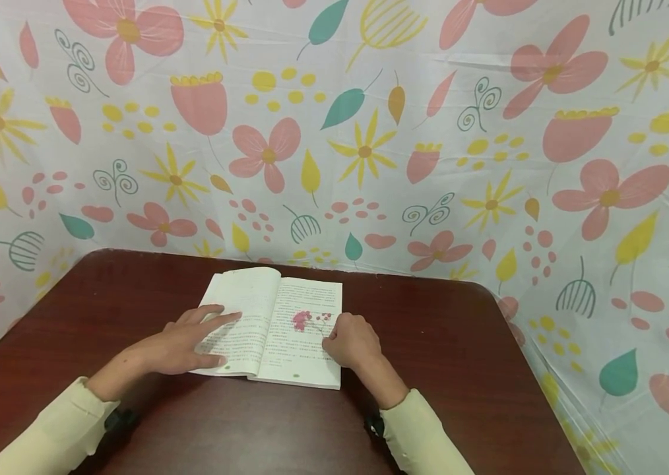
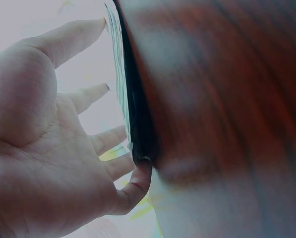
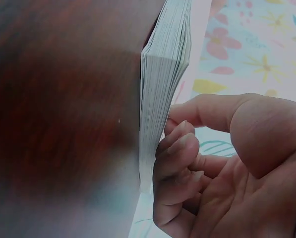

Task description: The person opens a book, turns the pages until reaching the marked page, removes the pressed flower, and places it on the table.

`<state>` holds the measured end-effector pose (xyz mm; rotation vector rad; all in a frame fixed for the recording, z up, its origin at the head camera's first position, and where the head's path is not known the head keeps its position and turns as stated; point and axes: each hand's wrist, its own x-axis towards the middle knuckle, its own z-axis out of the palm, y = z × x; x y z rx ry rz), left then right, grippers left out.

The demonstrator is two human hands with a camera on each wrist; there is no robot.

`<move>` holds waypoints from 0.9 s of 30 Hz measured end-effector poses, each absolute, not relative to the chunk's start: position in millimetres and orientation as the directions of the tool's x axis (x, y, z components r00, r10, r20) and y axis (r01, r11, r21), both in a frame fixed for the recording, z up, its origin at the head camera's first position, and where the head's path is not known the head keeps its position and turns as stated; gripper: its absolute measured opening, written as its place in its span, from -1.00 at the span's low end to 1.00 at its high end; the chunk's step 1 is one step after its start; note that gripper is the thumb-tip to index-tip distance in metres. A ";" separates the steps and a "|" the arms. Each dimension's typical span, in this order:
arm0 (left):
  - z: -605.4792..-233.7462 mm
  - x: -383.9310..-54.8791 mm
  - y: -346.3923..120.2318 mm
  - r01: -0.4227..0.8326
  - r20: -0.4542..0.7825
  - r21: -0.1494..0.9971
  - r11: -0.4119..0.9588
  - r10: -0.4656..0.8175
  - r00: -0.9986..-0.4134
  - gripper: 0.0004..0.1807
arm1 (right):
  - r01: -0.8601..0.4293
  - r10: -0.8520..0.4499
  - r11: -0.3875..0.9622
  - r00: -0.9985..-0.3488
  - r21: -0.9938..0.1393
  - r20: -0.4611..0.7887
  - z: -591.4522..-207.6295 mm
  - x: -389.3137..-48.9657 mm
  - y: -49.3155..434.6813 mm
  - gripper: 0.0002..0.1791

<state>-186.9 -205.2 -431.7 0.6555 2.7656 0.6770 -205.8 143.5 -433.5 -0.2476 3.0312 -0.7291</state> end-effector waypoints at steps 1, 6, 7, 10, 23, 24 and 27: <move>-431.6 -186.9 -205.1 0.369 -0.105 0.482 0.795 0.470 -0.876 -0.09 | -0.151 -0.158 0.878 -0.987 -0.453 0.022 -433.5 -205.7 143.5 -0.52; -431.6 -186.7 -205.5 0.371 -0.111 0.480 0.795 0.475 -0.873 -0.09 | -0.155 -0.166 0.878 -0.986 -0.453 0.016 -433.3 -205.8 145.2 -0.53; -432.1 -186.9 -205.9 0.373 -0.108 0.482 0.793 0.477 -0.872 -0.09 | -0.155 -0.165 0.879 -0.986 -0.451 0.017 -433.1 -206.1 145.8 -0.54; -436.3 -188.7 -207.2 0.379 -0.100 0.487 0.787 0.482 -0.871 -0.08 | -0.146 -0.154 0.878 -0.988 -0.456 0.020 -431.7 -207.5 148.3 -0.55; -444.7 -191.4 -214.1 0.427 -0.065 0.505 0.750 0.527 -0.848 -0.09 | -0.109 -0.102 0.872 -0.994 -0.478 0.039 -428.8 -217.4 170.5 -0.39; -445.4 -192.0 -214.9 0.438 -0.057 0.503 0.745 0.534 -0.843 -0.09 | -0.107 -0.099 0.872 -0.994 -0.477 0.041 -428.5 -218.5 172.8 -0.38; -446.2 -192.1 -215.4 0.450 -0.049 0.496 0.743 0.541 -0.840 -0.10 | -0.098 -0.087 0.873 -0.995 -0.478 0.046 -427.6 -221.8 180.1 -0.39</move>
